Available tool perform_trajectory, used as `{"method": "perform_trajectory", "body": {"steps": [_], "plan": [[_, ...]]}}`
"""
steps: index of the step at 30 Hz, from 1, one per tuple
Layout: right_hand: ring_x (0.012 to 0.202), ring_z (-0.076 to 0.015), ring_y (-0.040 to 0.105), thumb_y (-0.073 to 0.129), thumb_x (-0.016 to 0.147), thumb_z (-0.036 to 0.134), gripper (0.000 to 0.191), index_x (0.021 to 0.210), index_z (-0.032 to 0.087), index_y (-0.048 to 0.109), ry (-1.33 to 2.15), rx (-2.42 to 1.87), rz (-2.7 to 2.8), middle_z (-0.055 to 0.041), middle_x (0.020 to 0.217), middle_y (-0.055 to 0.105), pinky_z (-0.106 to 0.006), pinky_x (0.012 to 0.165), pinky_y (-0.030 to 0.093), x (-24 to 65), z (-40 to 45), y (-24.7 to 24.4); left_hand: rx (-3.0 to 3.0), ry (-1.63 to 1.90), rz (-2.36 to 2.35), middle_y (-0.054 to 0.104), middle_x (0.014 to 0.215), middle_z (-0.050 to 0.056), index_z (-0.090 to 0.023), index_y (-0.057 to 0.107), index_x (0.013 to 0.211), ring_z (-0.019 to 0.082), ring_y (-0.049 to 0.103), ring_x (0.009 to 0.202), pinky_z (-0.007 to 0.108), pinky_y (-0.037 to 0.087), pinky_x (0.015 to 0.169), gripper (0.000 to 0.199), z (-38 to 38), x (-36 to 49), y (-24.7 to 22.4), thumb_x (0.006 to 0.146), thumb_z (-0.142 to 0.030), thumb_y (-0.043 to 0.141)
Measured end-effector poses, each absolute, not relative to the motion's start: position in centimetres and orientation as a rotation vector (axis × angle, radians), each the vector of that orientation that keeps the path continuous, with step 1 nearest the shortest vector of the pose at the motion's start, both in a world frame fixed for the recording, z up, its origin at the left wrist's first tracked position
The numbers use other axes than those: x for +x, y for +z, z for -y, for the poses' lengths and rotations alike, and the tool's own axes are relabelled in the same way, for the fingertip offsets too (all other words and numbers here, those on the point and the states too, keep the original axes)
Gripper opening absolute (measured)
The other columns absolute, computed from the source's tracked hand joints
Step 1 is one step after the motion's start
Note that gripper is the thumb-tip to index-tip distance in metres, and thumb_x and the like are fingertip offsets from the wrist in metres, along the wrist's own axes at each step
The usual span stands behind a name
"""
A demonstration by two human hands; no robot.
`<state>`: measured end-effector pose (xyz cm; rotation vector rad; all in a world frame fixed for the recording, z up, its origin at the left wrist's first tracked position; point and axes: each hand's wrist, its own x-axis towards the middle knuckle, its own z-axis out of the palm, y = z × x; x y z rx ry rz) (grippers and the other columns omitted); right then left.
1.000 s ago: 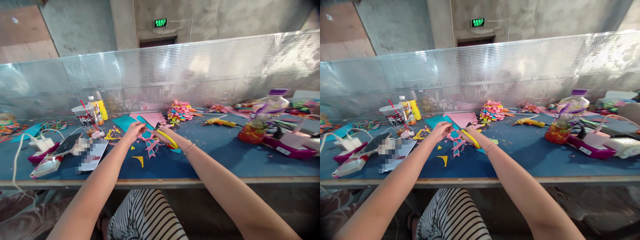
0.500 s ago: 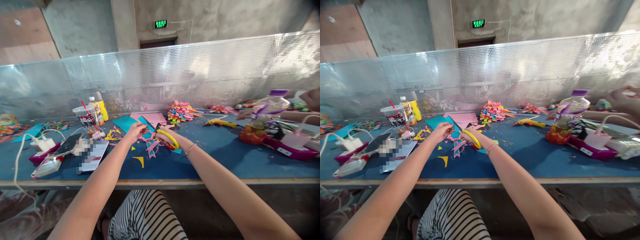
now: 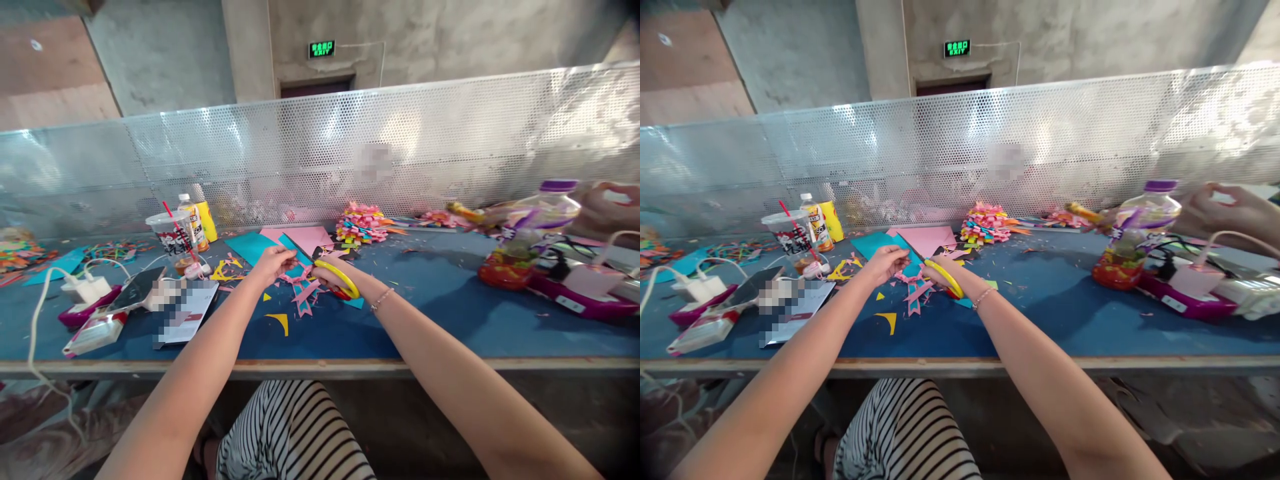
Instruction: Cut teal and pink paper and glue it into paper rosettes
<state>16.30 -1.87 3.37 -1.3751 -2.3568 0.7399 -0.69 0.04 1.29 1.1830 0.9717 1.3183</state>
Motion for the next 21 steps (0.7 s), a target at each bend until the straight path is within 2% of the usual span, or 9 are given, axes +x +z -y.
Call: {"method": "perform_trajectory", "body": {"steps": [5,16,21], "plan": [[0.031,-0.0078,0.035,0.037,0.073,0.013,0.021,0.053,0.017,0.037,0.778,-1.482,2.283,0.0031,0.035,0.033,-0.02,0.036,0.026,15.8,2.6,3.9,1.182,1.302,-0.974,0.058,0.051,0.002,-0.012,0.051,0.06,0.008,0.054,0.047,0.02,0.043,0.049,0.015,0.1,-0.6,1.4,0.064,-0.017,0.065],[0.033,-0.0069,0.037,0.036,0.077,0.011,0.019,0.06,0.015,0.043,0.786,-1.56,2.239,0.0013,0.044,0.042,-0.02,0.038,0.028,15.4,2.8,3.8,1.13,1.329,-0.937,0.059,0.052,0.003,-0.013,0.051,0.06,0.011,0.057,0.048,0.022,0.045,0.05,0.018,-0.2,-0.8,1.2,0.069,-0.025,0.061],[0.035,-0.0067,0.037,0.036,0.075,0.009,0.02,0.057,0.015,0.042,0.757,-1.527,2.267,0.0013,0.043,0.041,-0.019,0.039,0.03,15.4,3.4,4.4,1.107,1.394,-0.967,0.058,0.05,0.003,-0.014,0.048,0.059,0.011,0.056,0.045,0.022,0.044,0.047,0.017,-0.9,-1.0,0.9,0.067,-0.021,0.061]]}}
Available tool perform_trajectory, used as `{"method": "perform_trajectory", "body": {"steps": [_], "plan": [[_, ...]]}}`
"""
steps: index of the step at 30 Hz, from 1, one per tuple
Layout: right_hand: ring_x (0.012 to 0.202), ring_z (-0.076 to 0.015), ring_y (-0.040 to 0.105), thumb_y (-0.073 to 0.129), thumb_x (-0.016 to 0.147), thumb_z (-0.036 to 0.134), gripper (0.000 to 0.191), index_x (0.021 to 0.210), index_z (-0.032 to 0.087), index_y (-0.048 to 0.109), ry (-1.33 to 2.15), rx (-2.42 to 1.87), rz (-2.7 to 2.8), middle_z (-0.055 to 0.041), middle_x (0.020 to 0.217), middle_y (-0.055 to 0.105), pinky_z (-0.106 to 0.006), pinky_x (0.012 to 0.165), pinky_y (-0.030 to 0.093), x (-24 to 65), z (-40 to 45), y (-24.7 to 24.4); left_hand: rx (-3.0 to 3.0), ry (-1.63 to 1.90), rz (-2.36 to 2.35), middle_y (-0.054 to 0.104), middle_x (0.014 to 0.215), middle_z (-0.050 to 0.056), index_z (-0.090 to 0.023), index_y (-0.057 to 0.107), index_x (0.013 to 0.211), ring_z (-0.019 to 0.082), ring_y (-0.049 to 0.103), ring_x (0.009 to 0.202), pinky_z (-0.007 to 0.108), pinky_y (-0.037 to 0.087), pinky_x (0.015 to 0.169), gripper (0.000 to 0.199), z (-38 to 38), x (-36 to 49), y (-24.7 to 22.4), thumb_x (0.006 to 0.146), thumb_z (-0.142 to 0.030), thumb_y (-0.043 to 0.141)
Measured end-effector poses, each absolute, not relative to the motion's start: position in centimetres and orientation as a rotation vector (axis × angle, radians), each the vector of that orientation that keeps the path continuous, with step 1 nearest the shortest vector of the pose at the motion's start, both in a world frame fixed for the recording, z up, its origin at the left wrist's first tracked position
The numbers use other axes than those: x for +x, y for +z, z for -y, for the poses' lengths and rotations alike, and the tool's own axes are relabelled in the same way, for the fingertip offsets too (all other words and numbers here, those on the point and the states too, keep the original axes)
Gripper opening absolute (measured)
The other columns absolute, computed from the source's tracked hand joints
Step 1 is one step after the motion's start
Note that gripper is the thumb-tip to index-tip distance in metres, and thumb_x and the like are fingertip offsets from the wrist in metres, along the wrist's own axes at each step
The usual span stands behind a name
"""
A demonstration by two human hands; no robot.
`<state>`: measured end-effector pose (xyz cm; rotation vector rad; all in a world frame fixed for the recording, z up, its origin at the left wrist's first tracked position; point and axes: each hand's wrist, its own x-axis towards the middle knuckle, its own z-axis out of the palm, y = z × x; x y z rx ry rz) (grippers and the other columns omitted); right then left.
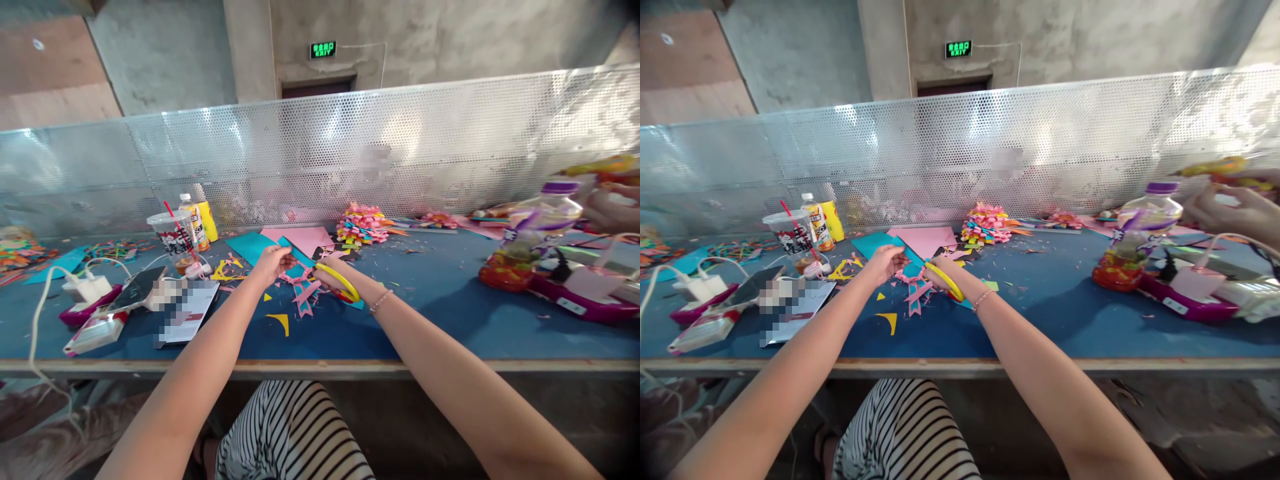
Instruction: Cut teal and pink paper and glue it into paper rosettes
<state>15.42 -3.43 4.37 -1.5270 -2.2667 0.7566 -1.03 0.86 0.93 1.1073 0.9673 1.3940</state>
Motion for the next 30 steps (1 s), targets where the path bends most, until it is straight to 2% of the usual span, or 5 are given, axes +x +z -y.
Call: {"method": "perform_trajectory", "body": {"steps": [6,23,30], "plan": [[0.035,-0.0074,0.039,0.042,0.072,0.018,0.024,0.049,0.015,0.04,0.838,-1.456,2.289,0.0012,0.041,0.042,-0.019,0.038,0.031,15.73,3.23,3.99,1.135,1.386,-0.941,0.057,0.049,0.002,-0.014,0.047,0.057,0.011,0.056,0.045,0.022,0.042,0.047,0.019,-0.7,-1.02,1.02,0.066,-0.021,0.062],[0.034,-0.0071,0.038,0.041,0.073,0.023,0.024,0.051,0.015,0.043,0.791,-1.333,2.365,0.0014,0.039,0.043,-0.019,0.037,0.027,16.27,2.73,3.47,1.156,1.338,-0.931,0.058,0.049,0.003,-0.013,0.051,0.055,0.009,0.052,0.041,0.02,0.039,0.044,0.018,-0.14,-0.73,1.26,0.065,-0.021,0.063],[0.035,-0.0074,0.037,0.041,0.069,0.018,0.02,0.049,0.016,0.04,0.761,-1.358,2.378,0.0018,0.039,0.041,-0.019,0.037,0.027,16.08,3.23,4.0,1.178,1.313,-0.917,0.059,0.049,0.003,-0.013,0.052,0.055,0.009,0.052,0.041,0.02,0.038,0.043,0.017,-0.09,-0.81,1.31,0.064,-0.021,0.063]]}}
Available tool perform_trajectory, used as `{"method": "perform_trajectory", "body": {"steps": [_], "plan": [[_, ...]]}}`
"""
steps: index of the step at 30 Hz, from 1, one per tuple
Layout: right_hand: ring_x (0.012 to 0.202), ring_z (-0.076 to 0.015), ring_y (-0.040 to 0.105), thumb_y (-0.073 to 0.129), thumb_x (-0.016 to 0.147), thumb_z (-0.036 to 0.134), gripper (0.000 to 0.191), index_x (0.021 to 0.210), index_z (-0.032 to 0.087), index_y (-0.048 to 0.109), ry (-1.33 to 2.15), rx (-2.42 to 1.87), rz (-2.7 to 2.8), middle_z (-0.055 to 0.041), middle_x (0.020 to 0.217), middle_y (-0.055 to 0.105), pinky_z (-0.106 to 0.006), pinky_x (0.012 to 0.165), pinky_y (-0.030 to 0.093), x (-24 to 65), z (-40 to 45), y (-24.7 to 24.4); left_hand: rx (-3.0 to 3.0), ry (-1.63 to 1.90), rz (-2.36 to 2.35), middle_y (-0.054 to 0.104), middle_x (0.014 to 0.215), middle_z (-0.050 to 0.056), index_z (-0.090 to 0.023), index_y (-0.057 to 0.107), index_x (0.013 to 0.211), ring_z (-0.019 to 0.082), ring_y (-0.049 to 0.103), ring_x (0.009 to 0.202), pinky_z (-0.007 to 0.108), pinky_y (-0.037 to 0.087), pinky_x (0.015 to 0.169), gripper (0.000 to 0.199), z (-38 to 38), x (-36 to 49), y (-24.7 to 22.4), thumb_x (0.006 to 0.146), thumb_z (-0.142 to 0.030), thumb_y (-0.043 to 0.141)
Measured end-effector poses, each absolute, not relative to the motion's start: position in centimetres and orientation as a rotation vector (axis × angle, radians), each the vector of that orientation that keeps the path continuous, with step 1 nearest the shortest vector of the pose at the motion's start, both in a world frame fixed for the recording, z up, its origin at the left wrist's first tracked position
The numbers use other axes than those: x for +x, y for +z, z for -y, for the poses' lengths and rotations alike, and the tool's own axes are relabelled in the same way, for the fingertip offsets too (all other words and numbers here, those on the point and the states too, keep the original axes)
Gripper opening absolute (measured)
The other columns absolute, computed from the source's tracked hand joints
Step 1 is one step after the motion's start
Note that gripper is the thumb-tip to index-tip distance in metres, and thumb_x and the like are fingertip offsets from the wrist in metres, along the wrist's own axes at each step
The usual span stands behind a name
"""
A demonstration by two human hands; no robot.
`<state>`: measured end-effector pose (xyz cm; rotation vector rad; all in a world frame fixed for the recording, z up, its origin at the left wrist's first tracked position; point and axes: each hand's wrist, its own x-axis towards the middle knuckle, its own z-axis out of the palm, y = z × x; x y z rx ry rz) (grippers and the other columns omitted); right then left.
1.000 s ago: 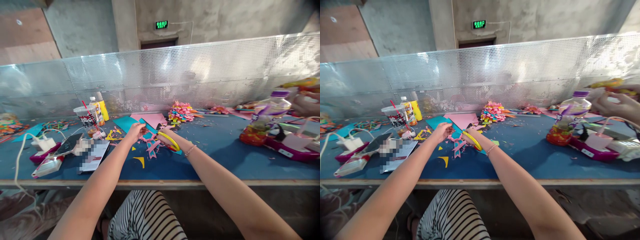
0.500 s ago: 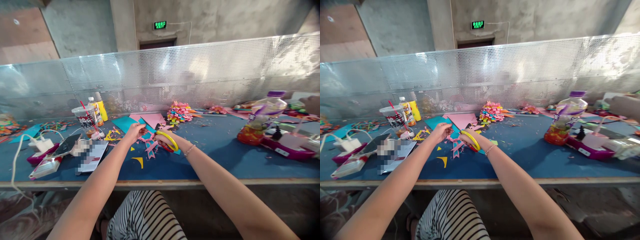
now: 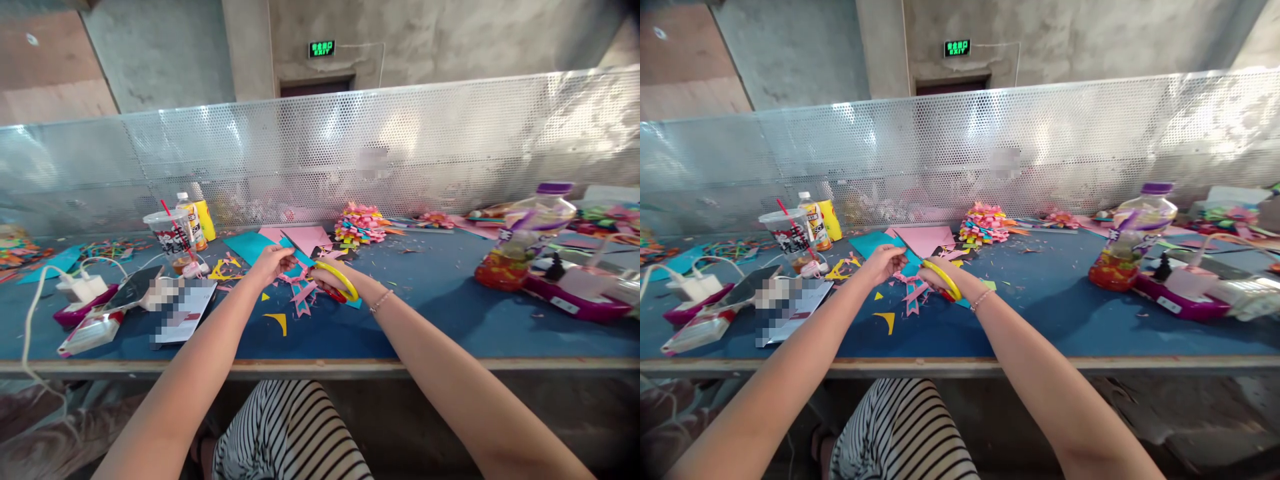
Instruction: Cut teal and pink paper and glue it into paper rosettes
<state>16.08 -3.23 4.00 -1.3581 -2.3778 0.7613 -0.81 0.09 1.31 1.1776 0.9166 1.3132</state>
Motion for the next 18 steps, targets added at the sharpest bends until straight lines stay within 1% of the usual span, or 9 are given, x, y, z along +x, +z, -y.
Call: {"method": "perform_trajectory", "body": {"steps": [5,9,11,13,18], "plan": [[0.036,-0.0078,0.037,0.04,0.074,0.022,0.021,0.054,0.016,0.042,0.73,-1.358,2.368,0.0022,0.04,0.041,-0.02,0.039,0.027,15.9,3.4,3.9,1.196,1.307,-0.915,0.06,0.05,0.003,-0.013,0.053,0.056,0.009,0.053,0.041,0.02,0.04,0.044,0.015,-0.3,-1.0,1.2,0.064,-0.021,0.063],[0.04,-0.0072,0.038,0.04,0.078,0.028,0.02,0.066,0.015,0.05,0.651,-1.283,2.357,0.0031,0.045,0.043,-0.019,0.042,0.027,15.8,2.4,3.0,1.191,1.3,-0.912,0.06,0.049,0.003,-0.012,0.054,0.057,0.009,0.053,0.041,0.02,0.04,0.043,0.015,-0.5,-1.1,1.1,0.063,-0.021,0.063],[0.044,-0.0072,0.04,0.043,0.078,0.03,0.019,0.069,0.015,0.052,0.564,-1.276,2.349,0.0024,0.05,0.046,-0.018,0.044,0.027,15.9,2.0,2.7,1.195,1.296,-0.917,0.06,0.05,0.003,-0.012,0.054,0.057,0.009,0.053,0.04,0.02,0.039,0.043,0.014,-0.4,-1.1,1.1,0.063,-0.021,0.064],[0.046,-0.0076,0.042,0.049,0.075,0.03,0.018,0.068,0.014,0.054,0.5,-1.324,2.341,0.0013,0.052,0.048,-0.018,0.044,0.028,15.9,1.7,2.6,1.204,1.284,-0.932,0.061,0.05,0.004,-0.011,0.055,0.059,0.009,0.053,0.041,0.02,0.039,0.043,0.014,-0.3,-1.1,1.2,0.063,-0.021,0.065],[0.041,-0.0078,0.041,0.05,0.073,0.028,0.016,0.069,0.013,0.056,0.552,-1.379,2.33,0.0025,0.046,0.045,-0.019,0.042,0.028,16.1,1.9,2.9,1.216,1.245,-0.946,0.061,0.052,0.004,-0.011,0.056,0.061,0.009,0.053,0.041,0.02,0.04,0.043,0.016,-0.2,-1.2,1.2,0.062,-0.023,0.067]]}}
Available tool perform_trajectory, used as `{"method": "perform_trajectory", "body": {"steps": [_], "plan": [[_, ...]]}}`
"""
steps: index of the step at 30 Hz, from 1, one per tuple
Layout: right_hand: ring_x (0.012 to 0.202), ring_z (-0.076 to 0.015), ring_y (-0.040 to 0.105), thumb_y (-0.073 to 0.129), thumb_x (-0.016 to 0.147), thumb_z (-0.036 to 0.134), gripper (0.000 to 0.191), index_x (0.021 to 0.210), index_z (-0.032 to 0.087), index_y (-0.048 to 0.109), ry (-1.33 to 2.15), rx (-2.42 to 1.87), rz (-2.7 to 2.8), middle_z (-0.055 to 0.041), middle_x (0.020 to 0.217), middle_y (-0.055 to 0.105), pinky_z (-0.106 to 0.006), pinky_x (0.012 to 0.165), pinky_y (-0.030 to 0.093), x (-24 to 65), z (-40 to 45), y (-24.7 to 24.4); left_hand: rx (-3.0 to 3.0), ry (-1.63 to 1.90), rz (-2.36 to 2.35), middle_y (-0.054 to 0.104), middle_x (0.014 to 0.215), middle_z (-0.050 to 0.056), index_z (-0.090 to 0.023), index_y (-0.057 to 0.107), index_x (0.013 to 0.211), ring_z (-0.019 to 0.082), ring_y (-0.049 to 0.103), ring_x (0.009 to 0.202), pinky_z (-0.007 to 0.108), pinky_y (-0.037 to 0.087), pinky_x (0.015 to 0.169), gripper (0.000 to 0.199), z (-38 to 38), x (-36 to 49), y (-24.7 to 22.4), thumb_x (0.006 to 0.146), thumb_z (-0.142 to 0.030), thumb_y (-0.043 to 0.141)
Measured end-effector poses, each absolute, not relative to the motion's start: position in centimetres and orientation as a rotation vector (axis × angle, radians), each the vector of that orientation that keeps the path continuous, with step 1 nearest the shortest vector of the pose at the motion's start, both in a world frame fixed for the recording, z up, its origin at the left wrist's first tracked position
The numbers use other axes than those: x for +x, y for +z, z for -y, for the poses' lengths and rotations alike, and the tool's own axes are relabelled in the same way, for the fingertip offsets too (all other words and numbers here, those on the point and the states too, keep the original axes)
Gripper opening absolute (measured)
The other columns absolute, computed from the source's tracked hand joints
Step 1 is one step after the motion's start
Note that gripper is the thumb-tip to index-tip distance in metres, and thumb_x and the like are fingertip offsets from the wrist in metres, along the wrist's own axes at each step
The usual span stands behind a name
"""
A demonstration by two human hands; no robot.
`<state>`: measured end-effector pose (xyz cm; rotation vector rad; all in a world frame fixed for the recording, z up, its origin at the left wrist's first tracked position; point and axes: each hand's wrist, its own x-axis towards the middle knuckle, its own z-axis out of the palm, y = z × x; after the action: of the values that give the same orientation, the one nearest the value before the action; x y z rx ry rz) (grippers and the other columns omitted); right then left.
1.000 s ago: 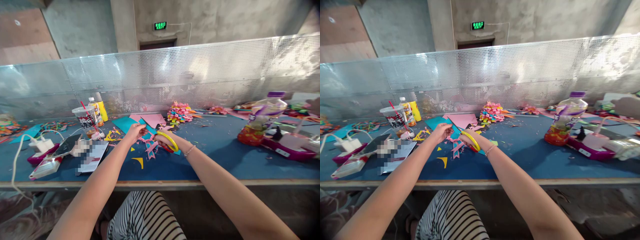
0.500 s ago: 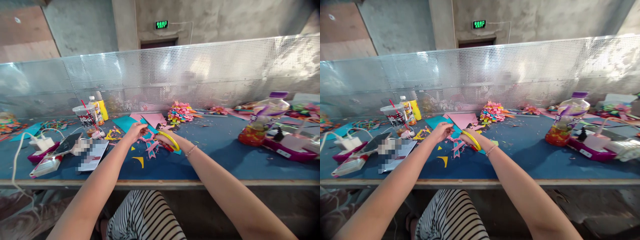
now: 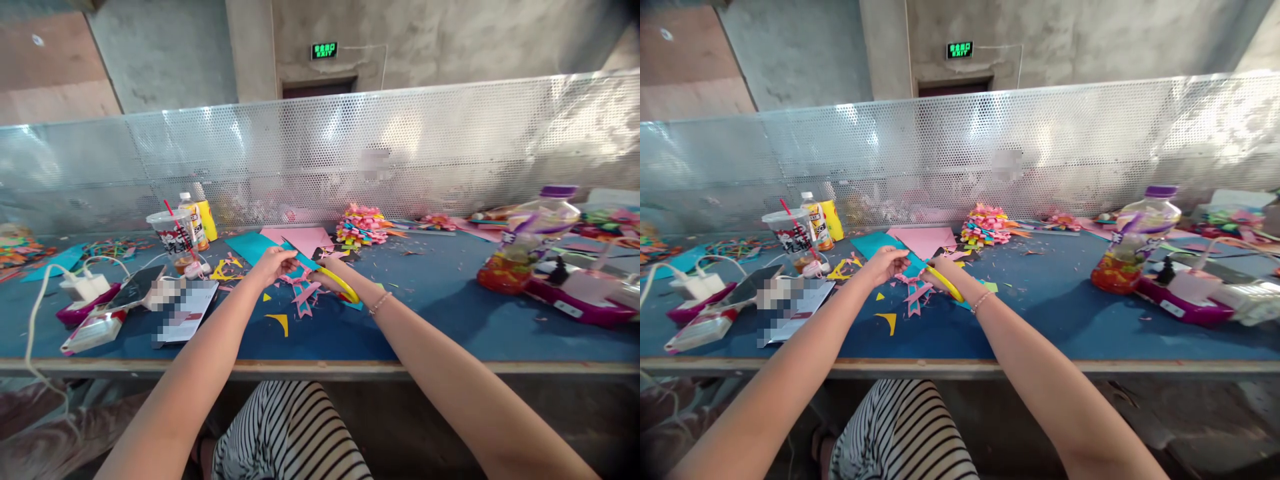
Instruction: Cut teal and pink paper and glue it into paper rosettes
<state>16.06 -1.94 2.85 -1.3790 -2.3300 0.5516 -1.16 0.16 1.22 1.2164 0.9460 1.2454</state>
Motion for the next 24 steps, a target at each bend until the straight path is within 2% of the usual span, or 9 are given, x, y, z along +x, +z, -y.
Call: {"method": "perform_trajectory", "body": {"steps": [4,13,24], "plan": [[0.038,-0.0069,0.04,0.048,0.073,0.027,0.015,0.071,0.014,0.053,0.66,-1.394,2.307,0.0034,0.046,0.046,-0.018,0.04,0.028,16.1,2.3,3.1,1.205,1.248,-0.946,0.061,0.051,0.004,-0.012,0.053,0.059,0.009,0.053,0.041,0.02,0.04,0.044,0.016,-0.2,-1.2,1.3,0.063,-0.022,0.066],[0.036,-0.0083,0.042,0.046,0.07,0.022,0.019,0.052,0.016,0.042,0.845,-1.243,2.39,0.0024,0.041,0.043,-0.019,0.038,0.031,17.0,1.2,2.7,1.246,1.174,-0.946,0.06,0.049,0.004,-0.012,0.054,0.055,0.01,0.053,0.041,0.021,0.04,0.044,0.019,0.1,-0.9,1.3,0.059,-0.022,0.069],[0.037,-0.0078,0.044,0.046,0.071,0.019,0.009,0.063,0.015,0.045,0.792,-1.28,2.364,0.0018,0.047,0.047,-0.018,0.037,0.03,16.6,1.1,2.4,1.265,1.149,-0.932,0.06,0.048,0.003,-0.011,0.055,0.054,0.009,0.053,0.041,0.021,0.04,0.044,0.02,0.2,-0.9,1.3,0.059,-0.024,0.069]]}}
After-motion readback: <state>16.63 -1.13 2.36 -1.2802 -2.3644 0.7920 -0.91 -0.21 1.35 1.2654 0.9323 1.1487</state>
